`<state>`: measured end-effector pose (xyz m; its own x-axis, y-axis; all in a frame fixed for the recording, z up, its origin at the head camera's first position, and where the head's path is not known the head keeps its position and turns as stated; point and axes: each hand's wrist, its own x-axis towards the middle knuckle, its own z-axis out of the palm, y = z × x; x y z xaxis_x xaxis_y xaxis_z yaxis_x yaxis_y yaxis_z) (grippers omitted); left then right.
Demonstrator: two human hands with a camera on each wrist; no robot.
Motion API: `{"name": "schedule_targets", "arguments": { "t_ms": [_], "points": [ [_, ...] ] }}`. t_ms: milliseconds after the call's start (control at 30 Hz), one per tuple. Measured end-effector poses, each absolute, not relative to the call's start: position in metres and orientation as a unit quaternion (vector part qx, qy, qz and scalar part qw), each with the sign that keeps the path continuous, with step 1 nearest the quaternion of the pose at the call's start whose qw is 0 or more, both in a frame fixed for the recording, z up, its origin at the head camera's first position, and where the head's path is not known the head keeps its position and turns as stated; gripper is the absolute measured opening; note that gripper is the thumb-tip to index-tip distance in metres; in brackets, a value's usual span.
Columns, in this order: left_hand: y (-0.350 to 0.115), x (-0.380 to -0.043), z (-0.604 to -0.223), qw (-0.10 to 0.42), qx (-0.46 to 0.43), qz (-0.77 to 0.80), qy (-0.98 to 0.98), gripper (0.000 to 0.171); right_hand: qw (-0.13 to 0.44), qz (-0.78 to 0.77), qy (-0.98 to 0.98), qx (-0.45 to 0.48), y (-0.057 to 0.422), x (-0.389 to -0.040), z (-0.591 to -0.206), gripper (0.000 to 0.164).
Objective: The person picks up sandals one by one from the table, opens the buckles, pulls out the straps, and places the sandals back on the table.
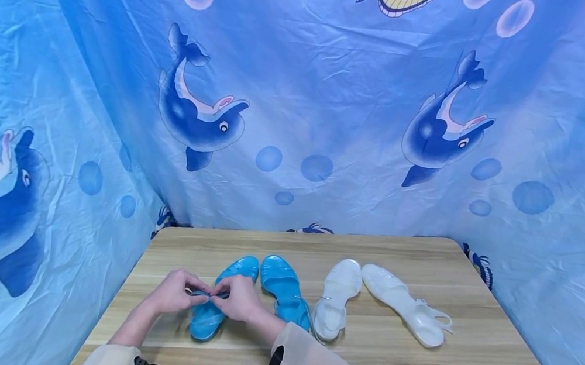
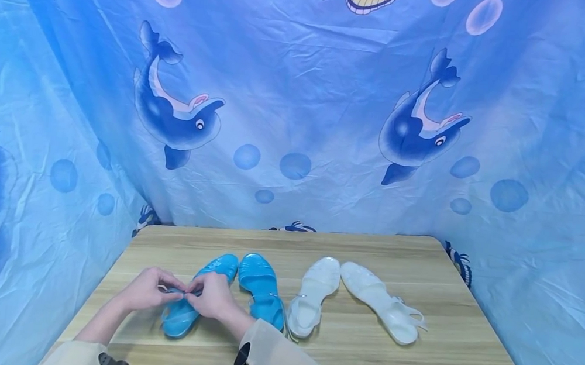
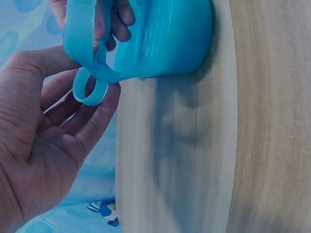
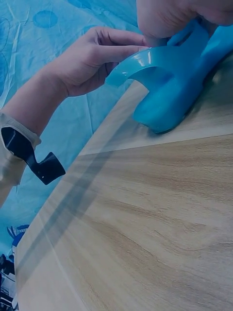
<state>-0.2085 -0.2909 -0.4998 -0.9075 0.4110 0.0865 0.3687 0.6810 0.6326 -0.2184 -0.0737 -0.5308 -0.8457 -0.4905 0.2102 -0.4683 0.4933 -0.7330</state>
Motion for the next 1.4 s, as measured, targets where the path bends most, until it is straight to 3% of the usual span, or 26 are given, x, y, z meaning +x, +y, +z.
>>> {"name": "schedule_targets", "arguments": {
  "t_ms": [1400],
  "points": [
    [-0.2921, -0.2099, -0.5055, 0.047, 0.199, 0.361, 0.910, 0.014, 0.013, -0.440, 0.858, -0.264, -0.0710, -0.2178, -0.5321, 0.004]
  ]
}}
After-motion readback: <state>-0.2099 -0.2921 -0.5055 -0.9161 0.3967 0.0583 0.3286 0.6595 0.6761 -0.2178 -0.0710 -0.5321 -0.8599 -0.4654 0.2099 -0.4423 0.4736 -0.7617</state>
